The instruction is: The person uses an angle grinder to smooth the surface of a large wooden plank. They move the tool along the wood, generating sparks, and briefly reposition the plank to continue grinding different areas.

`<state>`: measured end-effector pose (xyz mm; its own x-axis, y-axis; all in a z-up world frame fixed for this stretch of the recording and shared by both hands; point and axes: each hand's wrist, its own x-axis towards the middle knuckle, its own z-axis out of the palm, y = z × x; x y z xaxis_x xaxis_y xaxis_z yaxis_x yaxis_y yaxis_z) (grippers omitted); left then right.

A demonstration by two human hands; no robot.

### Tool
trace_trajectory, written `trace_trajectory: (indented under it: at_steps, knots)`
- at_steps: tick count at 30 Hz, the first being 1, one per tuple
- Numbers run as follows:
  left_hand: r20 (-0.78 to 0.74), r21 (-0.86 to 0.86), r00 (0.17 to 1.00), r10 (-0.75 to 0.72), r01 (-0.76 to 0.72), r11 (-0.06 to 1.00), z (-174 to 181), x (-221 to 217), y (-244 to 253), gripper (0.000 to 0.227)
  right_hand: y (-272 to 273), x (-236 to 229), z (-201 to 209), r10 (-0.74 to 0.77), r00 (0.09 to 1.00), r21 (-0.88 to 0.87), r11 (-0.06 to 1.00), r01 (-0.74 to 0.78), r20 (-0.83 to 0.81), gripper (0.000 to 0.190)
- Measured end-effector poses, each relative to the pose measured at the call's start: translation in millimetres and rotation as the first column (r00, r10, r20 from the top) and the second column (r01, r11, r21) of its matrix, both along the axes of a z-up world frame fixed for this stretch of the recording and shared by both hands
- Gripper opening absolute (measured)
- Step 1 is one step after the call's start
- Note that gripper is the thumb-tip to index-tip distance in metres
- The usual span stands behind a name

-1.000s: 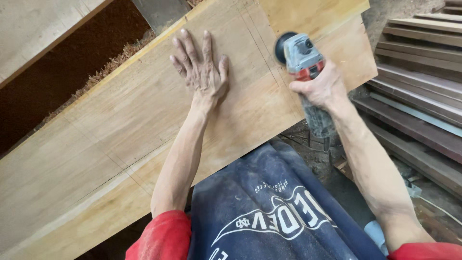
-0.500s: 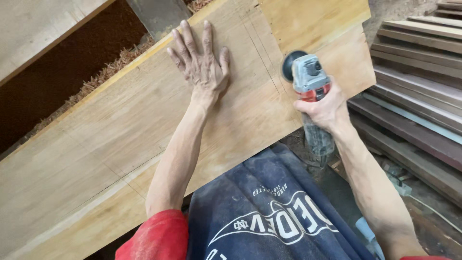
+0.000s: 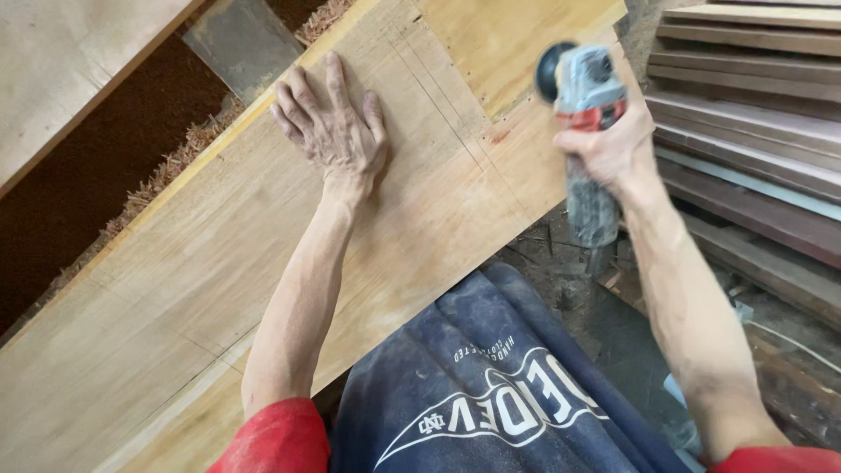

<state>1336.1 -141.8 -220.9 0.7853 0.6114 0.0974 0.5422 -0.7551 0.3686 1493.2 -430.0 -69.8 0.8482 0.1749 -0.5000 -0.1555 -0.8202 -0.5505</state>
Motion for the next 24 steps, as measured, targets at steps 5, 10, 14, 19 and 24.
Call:
trace_trajectory:
  at_steps: [5,10,14,19,24]
  knots:
    - [0.002,0.009,0.998,0.056,-0.056,0.998,-2.2,4.3,2.8,0.065,29.0,-49.3,-8.5,0.202,0.976,-0.021,0.979,-0.201,0.082,0.062]
    - [0.085,0.058,0.993,0.076,-0.081,0.995,-12.3,9.2,7.5,0.072,59.7,-19.0,-14.0,0.238,0.971,0.002,0.971,-0.238,-0.001,0.064]
    - [0.091,-0.013,0.992,0.084,-0.083,0.996,-14.7,10.4,5.7,0.074,86.7,-4.3,-21.2,0.300,0.953,0.038,0.953,-0.302,0.051,0.067]
    - [0.083,-0.009,0.991,0.108,-0.108,0.994,-10.5,10.3,3.4,0.074,112.3,10.5,-25.7,0.325,0.944,0.025,0.945,-0.327,0.056,0.070]
    - [0.092,-0.035,0.988,0.124,-0.122,0.992,-6.3,9.1,1.7,0.073,118.5,17.3,-27.9,0.265,0.964,0.156,0.952,-0.262,-0.002,0.067]
